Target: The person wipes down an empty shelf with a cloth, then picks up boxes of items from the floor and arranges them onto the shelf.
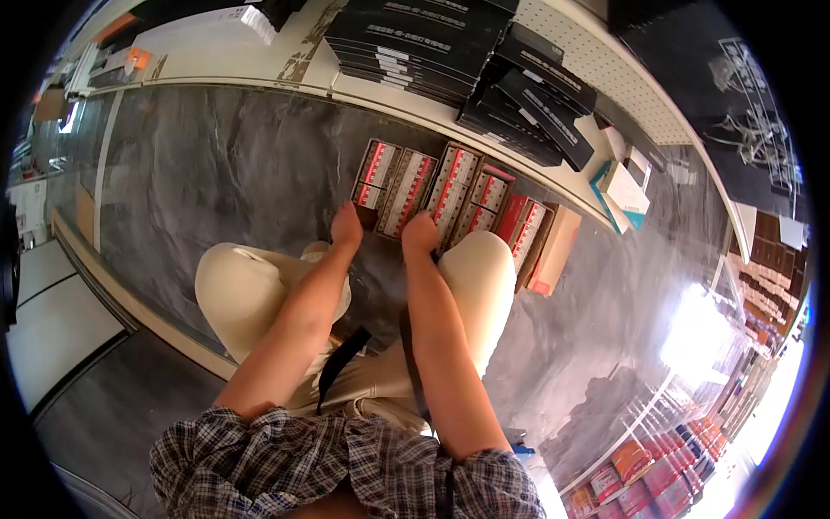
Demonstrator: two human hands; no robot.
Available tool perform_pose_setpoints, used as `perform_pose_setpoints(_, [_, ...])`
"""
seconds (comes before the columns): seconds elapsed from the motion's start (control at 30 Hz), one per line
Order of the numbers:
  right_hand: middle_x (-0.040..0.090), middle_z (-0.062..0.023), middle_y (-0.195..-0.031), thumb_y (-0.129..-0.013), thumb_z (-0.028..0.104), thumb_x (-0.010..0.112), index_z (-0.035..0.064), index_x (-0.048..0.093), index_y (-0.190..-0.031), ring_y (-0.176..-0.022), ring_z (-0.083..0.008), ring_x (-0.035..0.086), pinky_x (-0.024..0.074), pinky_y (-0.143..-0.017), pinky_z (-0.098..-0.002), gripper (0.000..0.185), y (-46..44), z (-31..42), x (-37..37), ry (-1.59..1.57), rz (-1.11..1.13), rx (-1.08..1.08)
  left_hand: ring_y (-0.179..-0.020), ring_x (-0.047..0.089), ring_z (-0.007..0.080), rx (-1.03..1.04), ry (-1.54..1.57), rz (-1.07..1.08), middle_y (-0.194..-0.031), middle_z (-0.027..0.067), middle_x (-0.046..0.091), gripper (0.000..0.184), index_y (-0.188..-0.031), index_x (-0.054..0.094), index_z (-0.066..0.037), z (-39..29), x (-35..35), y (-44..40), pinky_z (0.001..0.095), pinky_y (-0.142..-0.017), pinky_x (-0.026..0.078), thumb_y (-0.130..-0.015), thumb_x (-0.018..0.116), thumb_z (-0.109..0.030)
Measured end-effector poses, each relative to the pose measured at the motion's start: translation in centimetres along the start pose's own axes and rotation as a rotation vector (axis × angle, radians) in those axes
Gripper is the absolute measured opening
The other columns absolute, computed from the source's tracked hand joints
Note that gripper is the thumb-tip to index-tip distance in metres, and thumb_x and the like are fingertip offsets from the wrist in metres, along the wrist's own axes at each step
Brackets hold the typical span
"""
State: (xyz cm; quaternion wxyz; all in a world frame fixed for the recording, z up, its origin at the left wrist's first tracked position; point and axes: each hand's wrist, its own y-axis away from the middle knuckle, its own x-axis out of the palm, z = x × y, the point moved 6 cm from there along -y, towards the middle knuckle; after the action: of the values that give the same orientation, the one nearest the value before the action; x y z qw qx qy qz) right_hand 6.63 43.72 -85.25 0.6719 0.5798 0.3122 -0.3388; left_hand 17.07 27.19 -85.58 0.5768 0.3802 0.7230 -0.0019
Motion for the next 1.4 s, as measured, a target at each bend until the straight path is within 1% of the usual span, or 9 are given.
perform_pose_setpoints(0.23, [0.063, -0.0117, -0.064, -0.083, 0.016, 0.058, 0.0025, 0.065, -0.072, -0.059, -0.0250, 0.063, 0.0488, -0.044, -0.0378, 0.018, -0.4, 2.0, 0.4, 0.283, 0.120, -0.119, -0.091, 0.060, 0.0337, -0.016, -0.094, -0.014, -0.095, 0.0184, 0.061, 0.014, -0.094, 0.060, -0.002, 3.1, 0.1, -0.8, 0.0413, -0.075, 0.051, -0.082, 0.052, -0.004])
perform_pose_setpoints(0.3, [0.062, -0.0099, -0.062, -0.082, 0.017, 0.060, 0.0033, 0.066, -0.074, -0.054, -0.0251, 0.061, 0.0467, -0.040, -0.0378, 0.017, -0.6, 1.3, 0.7, 0.143, -0.074, -0.041, -0.090, 0.062, 0.0312, -0.070, -0.118, -0.046, -0.095, 0.0177, 0.062, 0.014, -0.094, 0.061, -0.002, 4.6, -0.5, -0.2, 0.0392, -0.074, 0.053, -0.085, 0.050, -0.006])
perform_pose_setpoints(0.53, [0.063, -0.0107, -0.071, -0.085, 0.018, 0.056, -0.0005, 0.065, -0.091, -0.059, -0.0273, 0.063, 0.0499, -0.047, -0.0384, 0.022, -0.9, 1.7, 2.1, 0.143, 0.017, 0.030, -0.105, 0.056, 0.0323, -0.390, -0.087, 0.193, -0.110, 0.0161, 0.059, 0.023, -0.098, 0.062, -0.005, 6.8, -1.3, 2.0, 0.0432, -0.083, 0.048, -0.079, 0.060, -0.017])
perform_pose_setpoints(0.63, [0.064, -0.0094, -0.070, -0.085, 0.018, 0.056, 0.0027, 0.057, -0.098, -0.064, -0.0287, 0.065, 0.0522, -0.052, -0.0408, 0.019, -0.7, 1.4, 1.1, -0.007, -0.035, 0.150, -0.122, 0.040, 0.0332, 0.021, -0.185, -0.269, -0.131, 0.0163, 0.044, 0.051, -0.119, 0.049, -0.007, 4.1, -1.9, 1.9, 0.0476, -0.096, 0.037, -0.074, 0.065, -0.025])
perform_pose_setpoints(0.7, [0.064, -0.0150, -0.087, -0.087, 0.024, 0.054, 0.0024, 0.051, -0.108, -0.075, -0.0309, 0.065, 0.0529, -0.060, -0.0435, 0.030, -0.8, 1.5, 1.0, -0.037, 0.056, 0.126, -0.132, 0.024, 0.0342, 0.164, -0.103, -0.101, -0.143, 0.0159, 0.024, 0.076, -0.135, 0.028, -0.012, 2.5, -0.6, 1.7, 0.0522, -0.103, 0.027, -0.072, 0.067, -0.028])
perform_pose_setpoints(0.83, [0.056, -0.0225, -0.110, -0.086, 0.036, 0.054, 0.0002, 0.050, -0.113, -0.084, -0.0330, 0.064, 0.0524, -0.067, -0.0461, 0.045, -0.5, 3.0, 0.2, -0.008, 0.003, 0.086, -0.131, 0.026, 0.0368, 0.125, -0.205, -0.032, -0.145, 0.0168, 0.020, 0.088, -0.141, 0.018, -0.012, 1.9, -1.0, 2.0, 0.0520, -0.102, 0.028, -0.072, 0.070, -0.032])
perform_pose_setpoints(0.9, [0.045, -0.0250, -0.123, -0.082, 0.048, 0.056, -0.0042, 0.037, -0.128, -0.089, -0.0341, 0.062, 0.0524, -0.070, -0.0463, 0.073, -0.6, 3.7, 0.7, -0.055, 0.134, 0.058, -0.130, 0.028, 0.0351, -0.016, -0.165, 0.009, -0.143, 0.0182, 0.023, 0.093, -0.142, 0.017, -0.013, 2.6, -0.8, 1.9, 0.0541, -0.096, 0.034, -0.070, 0.073, -0.031])
perform_pose_setpoints(1.1, [0.046, -0.0268, -0.115, -0.076, 0.055, 0.060, -0.0144, 0.005, -0.136, -0.090, -0.0337, 0.061, 0.0541, -0.070, -0.0405, 0.107, -0.2, 7.3, -1.5, -0.199, 0.073, 0.131, -0.118, 0.041, 0.0347, -0.087, -0.192, 0.086, -0.135, 0.0176, 0.032, 0.100, -0.143, 0.014, -0.014, 2.8, -1.2, 1.1, 0.0492, -0.085, 0.042, -0.067, 0.076, -0.032])
perform_pose_setpoints(1.4, [0.036, -0.0270, -0.122, -0.071, 0.050, 0.069, -0.0073, -0.002, -0.138, -0.089, -0.0366, 0.061, 0.0545, -0.071, -0.0399, 0.114, -0.8, 8.2, -0.7, -0.278, 0.005, 0.339, -0.120, 0.040, 0.0337, -0.140, -0.155, -0.130, -0.133, 0.0165, 0.034, 0.107, -0.143, 0.010, -0.009, 4.4, -2.3, -0.7, 0.0504, -0.094, 0.036, -0.063, 0.077, -0.034])
